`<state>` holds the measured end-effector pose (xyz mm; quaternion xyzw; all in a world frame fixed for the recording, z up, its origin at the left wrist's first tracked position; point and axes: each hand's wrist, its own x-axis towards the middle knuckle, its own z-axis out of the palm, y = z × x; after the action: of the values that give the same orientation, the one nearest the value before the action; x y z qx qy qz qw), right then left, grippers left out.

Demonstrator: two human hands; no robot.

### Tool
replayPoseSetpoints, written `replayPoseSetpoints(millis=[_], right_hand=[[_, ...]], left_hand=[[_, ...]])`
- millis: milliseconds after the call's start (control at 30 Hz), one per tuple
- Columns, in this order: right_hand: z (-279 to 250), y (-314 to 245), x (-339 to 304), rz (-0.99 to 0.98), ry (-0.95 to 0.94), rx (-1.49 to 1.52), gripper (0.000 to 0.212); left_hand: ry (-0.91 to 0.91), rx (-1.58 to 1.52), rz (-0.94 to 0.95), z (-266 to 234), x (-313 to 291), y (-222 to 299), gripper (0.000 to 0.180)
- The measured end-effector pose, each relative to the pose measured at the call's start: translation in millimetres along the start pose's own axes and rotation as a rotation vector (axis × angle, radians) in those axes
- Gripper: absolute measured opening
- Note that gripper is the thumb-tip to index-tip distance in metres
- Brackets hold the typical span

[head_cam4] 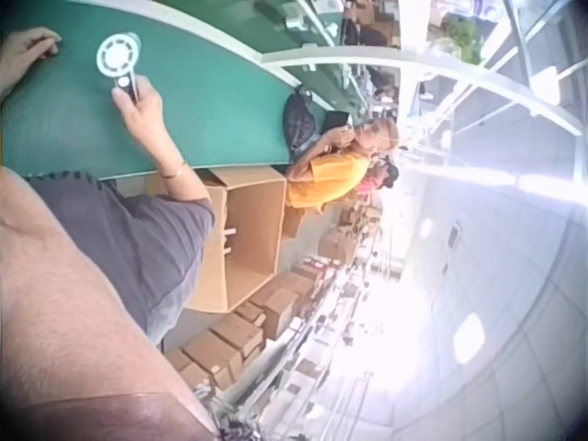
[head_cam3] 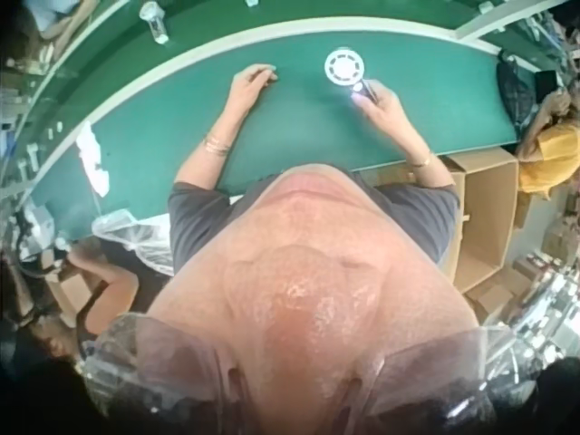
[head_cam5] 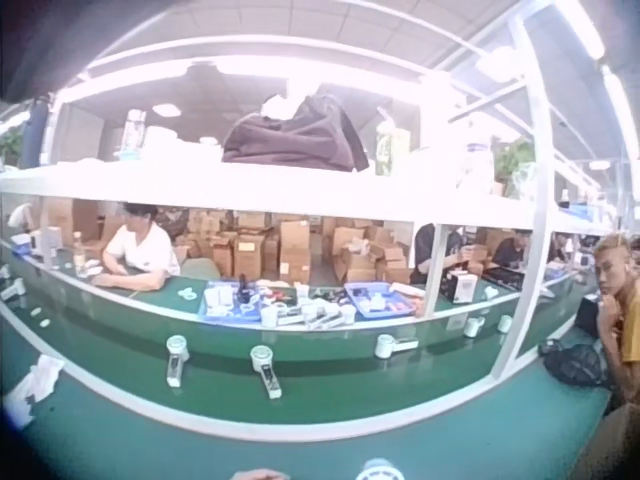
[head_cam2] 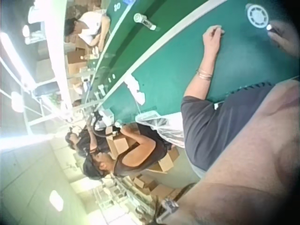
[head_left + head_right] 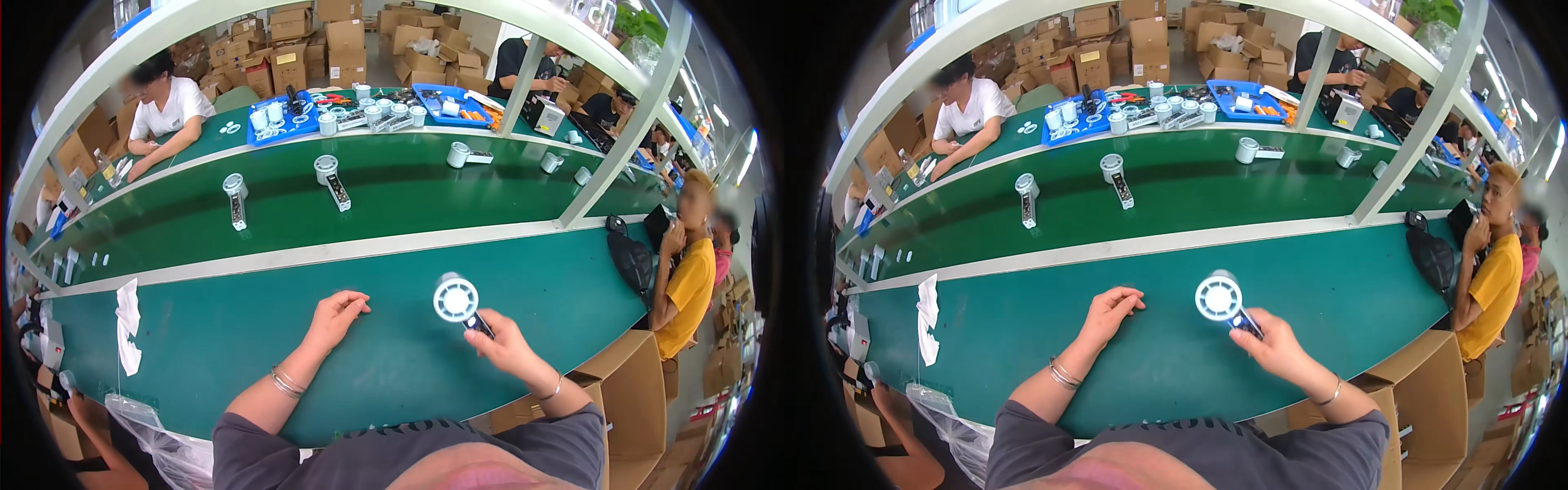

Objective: The person tests handheld fans on a conveyor table by turning them on to check their airflow and displays, places units into a cardboard box, and picks up more fans along the line.

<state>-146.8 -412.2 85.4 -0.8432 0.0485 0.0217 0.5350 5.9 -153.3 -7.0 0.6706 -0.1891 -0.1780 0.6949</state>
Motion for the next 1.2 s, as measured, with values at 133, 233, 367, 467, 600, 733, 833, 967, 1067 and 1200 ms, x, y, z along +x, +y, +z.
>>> replayPoseSetpoints(millis=[133, 233, 367, 467, 600, 733, 833, 967, 1067, 1200], right_hand=[[1.0, 11.3, -11.2, 0.031, -0.148, -0.289, 0.036], [-1.9, 29.5, -9.2, 0.027, -0.142, -0.42, 0.041], [-22.1, -44.1, -40.5, -0.474, 0.335, 0.003, 0.034], [-19.0, -95.3, -21.0, -1.642, 0.552, 0.933, 0.055], [-12.3, -76.3, -6.6, -1.027, 0.675, 0.843, 0.045], [7.4, -113.5, 3.3, -1.569, 0.442, 1.035, 0.047], [10.5, -96.5, 14.2, -0.657, 0.425, 0.878, 0.057], [9.7, -114.7, 34.0, -1.19, 0.572, 0.472, 0.05], [8.4, -116.1, 33.8, -0.937, 0.22, 0.975, 0.052], [-26.9, -115.9, 23.5, -0.747, -0.778, 1.141, 0.041]], left_hand=[[0.006, 0.002, -0.008, -1.1, 0.5, -1.0, 0.017], [-0.015, 0.003, -0.005, 0.9, 6.2, 3.1, 0.017], [0.003, 0.032, -0.016, -4.9, -1.6, -1.7, 0.018], [-0.013, 0.034, -0.019, -0.9, 2.9, -3.1, 0.018], [0.011, 0.008, 0.007, -2.0, -9.0, -4.5, 0.018], [-0.03, 0.042, 0.032, 2.0, 4.9, -1.7, 0.017], [-0.013, 0.024, 0.039, -1.6, -1.3, -2.1, 0.017], [-0.007, 0.059, 0.026, -5.2, 2.2, 0.8, 0.017], [-0.03, 0.039, -0.016, 0.5, -1.3, -1.3, 0.018], [-0.033, 0.052, 0.011, 0.0, -0.2, 0.7, 0.018]])
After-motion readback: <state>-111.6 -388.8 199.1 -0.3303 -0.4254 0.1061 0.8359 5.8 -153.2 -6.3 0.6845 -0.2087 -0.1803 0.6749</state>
